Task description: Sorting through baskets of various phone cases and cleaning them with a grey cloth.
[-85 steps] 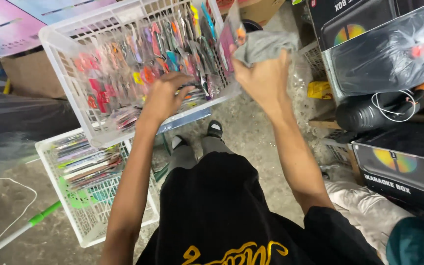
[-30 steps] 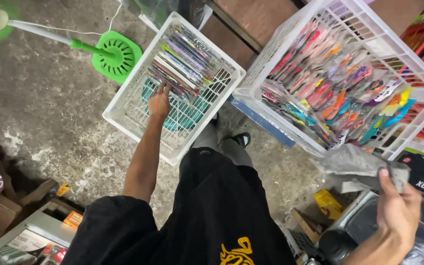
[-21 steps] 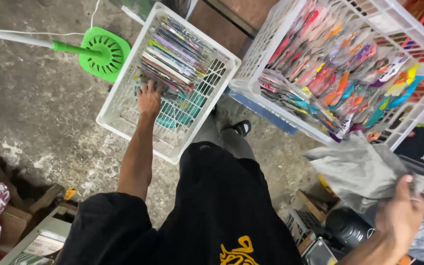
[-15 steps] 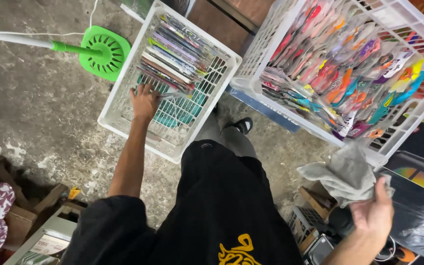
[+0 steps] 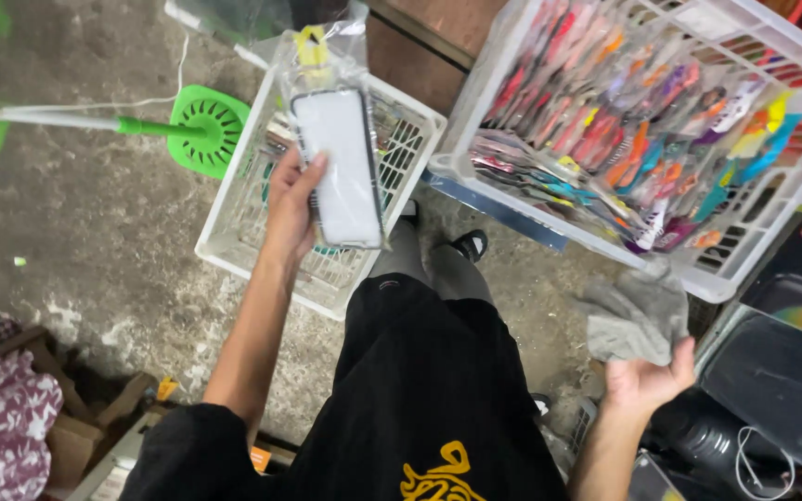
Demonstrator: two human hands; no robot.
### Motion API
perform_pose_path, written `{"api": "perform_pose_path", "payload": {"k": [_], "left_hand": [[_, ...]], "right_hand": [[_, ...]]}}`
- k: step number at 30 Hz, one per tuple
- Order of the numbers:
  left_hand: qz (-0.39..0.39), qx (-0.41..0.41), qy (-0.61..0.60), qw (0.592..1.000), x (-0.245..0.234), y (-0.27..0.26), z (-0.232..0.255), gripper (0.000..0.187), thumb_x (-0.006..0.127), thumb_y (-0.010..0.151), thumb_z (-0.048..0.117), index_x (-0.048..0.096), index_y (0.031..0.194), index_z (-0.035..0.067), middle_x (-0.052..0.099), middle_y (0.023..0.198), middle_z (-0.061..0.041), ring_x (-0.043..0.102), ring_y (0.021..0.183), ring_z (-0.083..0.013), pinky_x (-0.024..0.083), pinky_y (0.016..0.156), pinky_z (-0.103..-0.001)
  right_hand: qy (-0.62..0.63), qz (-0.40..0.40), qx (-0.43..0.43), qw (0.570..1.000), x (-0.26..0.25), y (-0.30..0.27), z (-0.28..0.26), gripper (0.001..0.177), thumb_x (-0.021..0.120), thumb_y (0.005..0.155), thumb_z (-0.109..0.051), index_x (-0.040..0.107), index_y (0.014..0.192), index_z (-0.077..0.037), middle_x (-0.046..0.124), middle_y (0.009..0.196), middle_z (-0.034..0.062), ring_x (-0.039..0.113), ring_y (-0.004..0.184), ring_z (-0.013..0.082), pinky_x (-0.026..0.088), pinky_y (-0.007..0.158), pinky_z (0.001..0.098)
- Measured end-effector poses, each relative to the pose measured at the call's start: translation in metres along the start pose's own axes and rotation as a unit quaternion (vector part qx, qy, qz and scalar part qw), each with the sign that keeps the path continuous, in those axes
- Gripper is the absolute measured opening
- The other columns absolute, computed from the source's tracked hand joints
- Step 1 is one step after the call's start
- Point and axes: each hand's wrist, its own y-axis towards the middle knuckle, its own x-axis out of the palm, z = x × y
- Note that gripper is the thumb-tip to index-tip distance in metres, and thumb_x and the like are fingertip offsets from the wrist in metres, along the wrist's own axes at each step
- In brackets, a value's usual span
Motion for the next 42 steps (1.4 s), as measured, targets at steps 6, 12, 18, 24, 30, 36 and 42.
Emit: {"api": "perform_pose_path", "payload": {"k": [6, 12, 18, 24, 30, 36, 42], "left_hand": [[-0.186, -0.190, -0.265, 0.927, 0.103, 0.034, -0.060, 0.053, 0.068, 0.097, 0.012, 0.051, 0.143, -0.006, 0.067, 0.131, -0.020, 0.068, 0.121, -0.0339, 0.052, 0.113, -0.050], [-0.403, -0.254, -0.229, 0.849, 0.246, 0.054, -0.072, 0.068, 0.053, 0.104, 0.044, 0.042, 0.153, -0.002, 0.059, 0.149, -0.022, 0.063, 0.132, -0.0380, 0.048, 0.118, -0.050], [-0.438, -0.239, -0.122, 0.858, 0.276, 0.079, -0.128, 0.097, 0.035, 0.101, 0.076, 0.043, 0.154, -0.005, 0.061, 0.137, -0.030, 0.068, 0.124, -0.0444, 0.058, 0.104, -0.057], [-0.448, -0.279, -0.166, 0.833, 0.282, 0.069, -0.121, 0.097, 0.031, 0.098, 0.077, 0.045, 0.153, -0.002, 0.063, 0.142, -0.026, 0.069, 0.120, -0.0383, 0.062, 0.095, -0.050], [-0.358, -0.256, -0.092, 0.893, 0.279, 0.069, -0.118, 0.084, 0.039, 0.105, 0.065, 0.042, 0.159, 0.001, 0.059, 0.150, -0.027, 0.068, 0.128, -0.0329, 0.058, 0.109, -0.041], [-0.382, -0.208, -0.106, 0.894, 0.288, 0.068, -0.113, 0.083, 0.039, 0.102, 0.069, 0.044, 0.153, 0.003, 0.066, 0.131, -0.031, 0.068, 0.113, -0.0359, 0.054, 0.100, -0.047], [-0.403, -0.233, -0.197, 0.863, 0.287, 0.077, -0.136, 0.089, 0.038, 0.101, 0.072, 0.046, 0.151, 0.000, 0.068, 0.129, -0.028, 0.069, 0.120, -0.0353, 0.054, 0.109, -0.048]], "right_hand": [[-0.037, -0.026, -0.034, 0.998, 0.085, 0.002, 0.005, 0.074, 0.069, 0.095, -0.034, 0.044, 0.158, -0.005, 0.046, 0.164, 0.0148, 0.042, 0.153, 0.0367, 0.031, 0.131, 0.0541], [-0.151, 0.010, -0.092, 0.984, 0.086, 0.048, 0.007, 0.057, 0.066, 0.101, -0.030, 0.048, 0.149, -0.005, 0.054, 0.149, 0.0118, 0.050, 0.141, 0.0303, 0.038, 0.123, 0.0486], [-0.579, 0.072, -0.244, 0.775, 0.084, 0.061, 0.029, 0.027, 0.066, 0.107, -0.022, 0.069, 0.120, 0.002, 0.072, 0.118, 0.0153, 0.069, 0.110, 0.0281, 0.055, 0.100, 0.0360], [-0.645, -0.059, -0.402, 0.647, 0.120, 0.054, 0.055, 0.024, 0.061, 0.106, -0.010, 0.062, 0.122, 0.008, 0.067, 0.118, 0.0240, 0.066, 0.111, 0.0392, 0.050, 0.098, 0.0452], [-0.739, -0.115, -0.255, 0.613, 0.146, 0.061, 0.069, 0.018, 0.062, 0.100, -0.011, 0.067, 0.086, -0.001, 0.068, 0.082, 0.0186, 0.065, 0.080, 0.0420, 0.051, 0.077, 0.0494], [-0.762, -0.049, -0.330, 0.555, 0.180, 0.059, 0.083, 0.014, 0.063, 0.098, -0.009, 0.068, 0.088, 0.000, 0.067, 0.086, 0.0228, 0.062, 0.083, 0.0477, 0.049, 0.077, 0.0517], [-0.763, -0.043, -0.340, 0.548, 0.193, 0.057, 0.103, 0.012, 0.064, 0.094, -0.007, 0.067, 0.087, 0.001, 0.067, 0.088, 0.0236, 0.062, 0.086, 0.0493, 0.048, 0.079, 0.0547]]}}
